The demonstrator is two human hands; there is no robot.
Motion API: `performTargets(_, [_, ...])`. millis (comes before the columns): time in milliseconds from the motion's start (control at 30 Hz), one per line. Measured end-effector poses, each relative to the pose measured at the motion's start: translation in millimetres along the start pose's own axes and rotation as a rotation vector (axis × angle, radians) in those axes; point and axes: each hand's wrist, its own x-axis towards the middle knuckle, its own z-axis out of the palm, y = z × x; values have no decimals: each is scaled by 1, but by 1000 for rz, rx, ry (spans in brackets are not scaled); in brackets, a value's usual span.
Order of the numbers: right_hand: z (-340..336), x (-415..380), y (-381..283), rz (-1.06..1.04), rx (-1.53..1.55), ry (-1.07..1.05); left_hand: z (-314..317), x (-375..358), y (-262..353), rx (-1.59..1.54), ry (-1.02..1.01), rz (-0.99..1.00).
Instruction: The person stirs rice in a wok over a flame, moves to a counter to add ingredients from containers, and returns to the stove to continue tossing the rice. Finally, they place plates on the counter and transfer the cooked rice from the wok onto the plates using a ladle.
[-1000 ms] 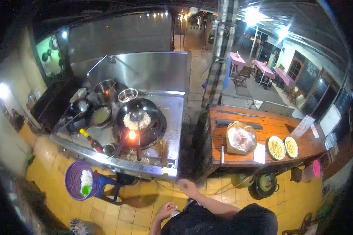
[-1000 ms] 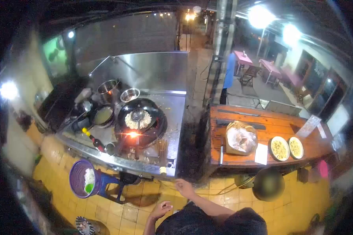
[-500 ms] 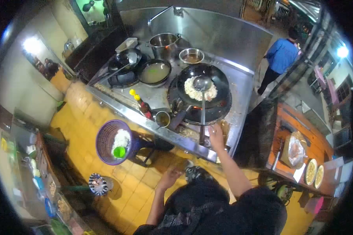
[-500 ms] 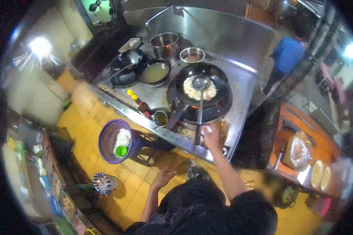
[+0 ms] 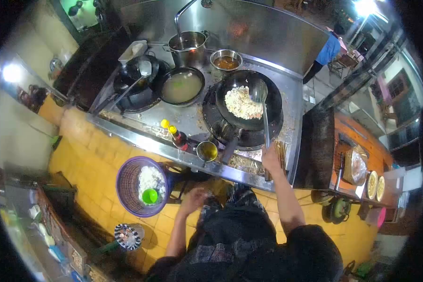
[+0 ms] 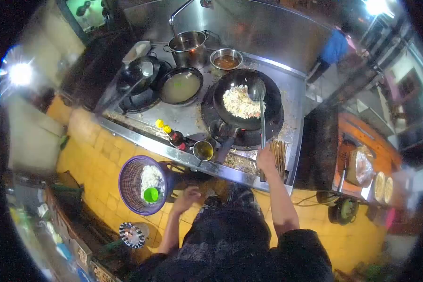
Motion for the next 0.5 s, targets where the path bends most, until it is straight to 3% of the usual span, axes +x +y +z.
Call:
performTargets(33, [-4, -2, -1, 16, -11, -19, -9, 4, 1, -16, -7, -2])
performTargets(100, [-10, -3, -7, 47, -21, -57, -29, 15, 8, 224, -54, 202])
performTargets(133, [-12, 1, -12, 60, -18, -68, -31, 15, 31, 296, -40, 65])
performTargets(200, [-17, 1, -26, 88, -14, -75, -36, 24, 36, 204, -53, 78])
performTargets(300, [-41, -4, -50, 476, 297, -482, -36, 32, 53, 86, -86, 105])
performTargets(333, [-14, 6, -6, 142, -107, -371, -34, 32, 59, 68, -98, 132])
performTargets(367, [-14, -2, -11, 148, -115, -374, -31, 34, 64, 62, -103, 127])
performTargets(433, [-9, -20, -27, 0, -150, 38, -25, 38, 72, 66, -157, 136])
performTargets(467, [-7, -22, -21, -141, -219, 53, -19, 40, 71, 30, -169, 142])
performTargets(500, [-10, -13, -16, -150, -217, 48, -14, 44, 70, 27, -160, 140])
